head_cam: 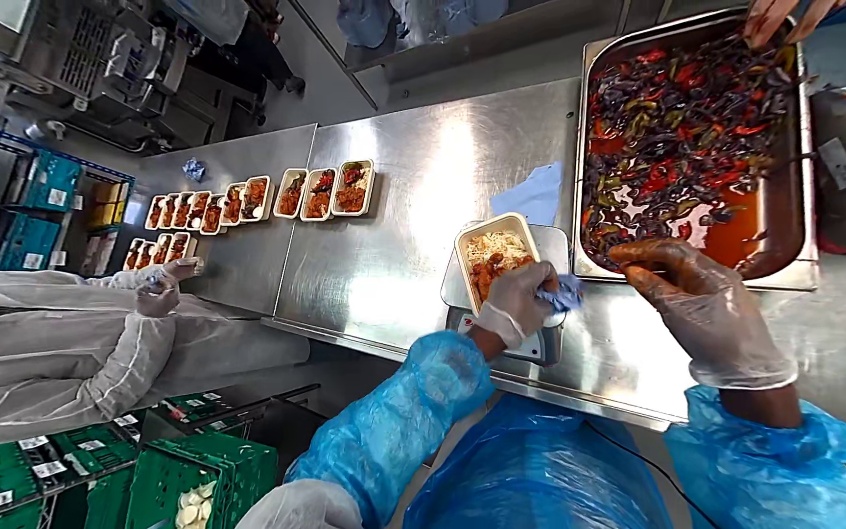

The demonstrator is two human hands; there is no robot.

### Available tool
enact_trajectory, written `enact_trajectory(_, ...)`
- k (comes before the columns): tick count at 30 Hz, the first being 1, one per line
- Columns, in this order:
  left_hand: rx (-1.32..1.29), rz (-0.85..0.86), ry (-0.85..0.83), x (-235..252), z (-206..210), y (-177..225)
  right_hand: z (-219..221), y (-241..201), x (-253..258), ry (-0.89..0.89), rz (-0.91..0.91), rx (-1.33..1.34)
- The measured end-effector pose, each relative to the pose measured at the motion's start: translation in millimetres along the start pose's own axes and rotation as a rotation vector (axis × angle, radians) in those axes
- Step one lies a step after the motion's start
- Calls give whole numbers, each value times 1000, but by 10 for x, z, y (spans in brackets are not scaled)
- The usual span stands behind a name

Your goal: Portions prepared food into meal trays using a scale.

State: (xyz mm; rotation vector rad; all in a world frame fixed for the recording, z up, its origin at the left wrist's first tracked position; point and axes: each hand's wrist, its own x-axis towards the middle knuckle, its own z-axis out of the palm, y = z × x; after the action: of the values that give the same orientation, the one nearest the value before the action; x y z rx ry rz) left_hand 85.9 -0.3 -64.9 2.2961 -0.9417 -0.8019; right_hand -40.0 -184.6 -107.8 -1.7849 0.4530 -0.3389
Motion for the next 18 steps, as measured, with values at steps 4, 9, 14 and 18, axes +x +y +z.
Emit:
enact_trajectory(4, -297, 52, 74, -516, 335, -292, -21, 27, 50, 0, -15, 19)
enact_trajectory(9, -447, -141, 421, -1203, 408, -1025, -37, 13, 76, -24, 14, 22)
enact_trajectory(14, -128, -197, 558, -1444, 572, -1723, 6, 81, 120, -75, 41, -50)
enact_trajectory(18, -269, 77, 582, -1146, 574, -1299, 67, 48, 152, -101, 59, -77)
